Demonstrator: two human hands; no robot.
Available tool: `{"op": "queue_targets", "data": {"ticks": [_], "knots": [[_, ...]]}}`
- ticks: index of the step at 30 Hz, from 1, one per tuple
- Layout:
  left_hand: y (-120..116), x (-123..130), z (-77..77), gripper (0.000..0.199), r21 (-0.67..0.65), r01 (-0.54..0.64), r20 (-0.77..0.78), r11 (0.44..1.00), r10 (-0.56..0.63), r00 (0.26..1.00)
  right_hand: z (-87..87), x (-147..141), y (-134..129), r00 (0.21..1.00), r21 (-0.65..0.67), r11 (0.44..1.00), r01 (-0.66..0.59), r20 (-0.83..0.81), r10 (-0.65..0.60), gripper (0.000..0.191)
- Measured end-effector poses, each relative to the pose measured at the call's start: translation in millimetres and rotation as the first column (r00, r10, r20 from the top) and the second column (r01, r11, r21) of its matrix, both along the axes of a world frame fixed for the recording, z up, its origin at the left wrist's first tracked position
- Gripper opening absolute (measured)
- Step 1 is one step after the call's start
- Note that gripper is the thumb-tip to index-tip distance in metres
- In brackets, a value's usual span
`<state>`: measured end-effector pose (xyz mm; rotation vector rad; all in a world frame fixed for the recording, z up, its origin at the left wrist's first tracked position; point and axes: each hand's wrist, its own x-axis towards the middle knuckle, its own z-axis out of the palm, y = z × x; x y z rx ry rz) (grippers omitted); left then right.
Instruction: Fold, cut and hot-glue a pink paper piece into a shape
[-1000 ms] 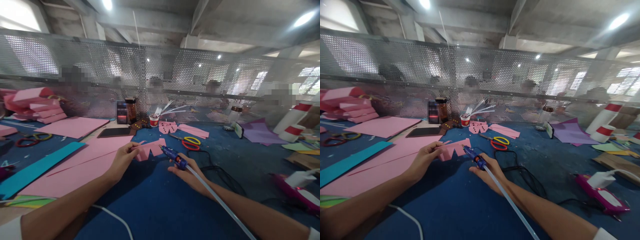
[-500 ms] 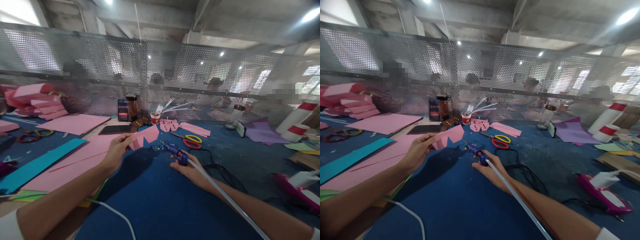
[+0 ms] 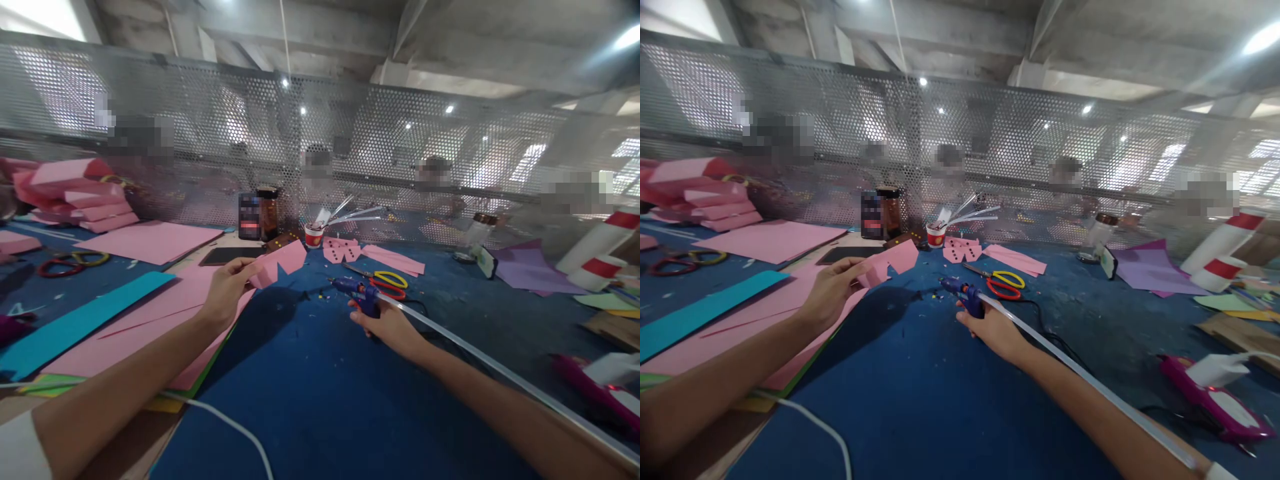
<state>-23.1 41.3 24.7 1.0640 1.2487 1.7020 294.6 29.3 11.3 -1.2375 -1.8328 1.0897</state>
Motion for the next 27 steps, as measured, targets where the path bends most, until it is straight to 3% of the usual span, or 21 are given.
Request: {"op": "queue_targets", "data": {"ticks": [10,16,27], "knots": [[9,-11,-4.6,0.026,-0.019,-0.051,-0.031,0.999,0.050,0.998,-0.4,-19,13,0.995,-0.004,0.998,-0.064,0.071,0.065,0.034],[9,-9,-5.9,0.026,-0.021,-0.041,-0.019,0.999,0.040,0.999,0.5,-12,11,0.972,0.057,0.996,-0.062,0.230,0.047,0.030],[4,-4,-4.5,0.028,-0.026,-0.021,-0.018,0.999,0.020,1.000,2.0,5,14,0.976,-0.016,0.997,-0.075,0.203,0.076,0.029]]}}
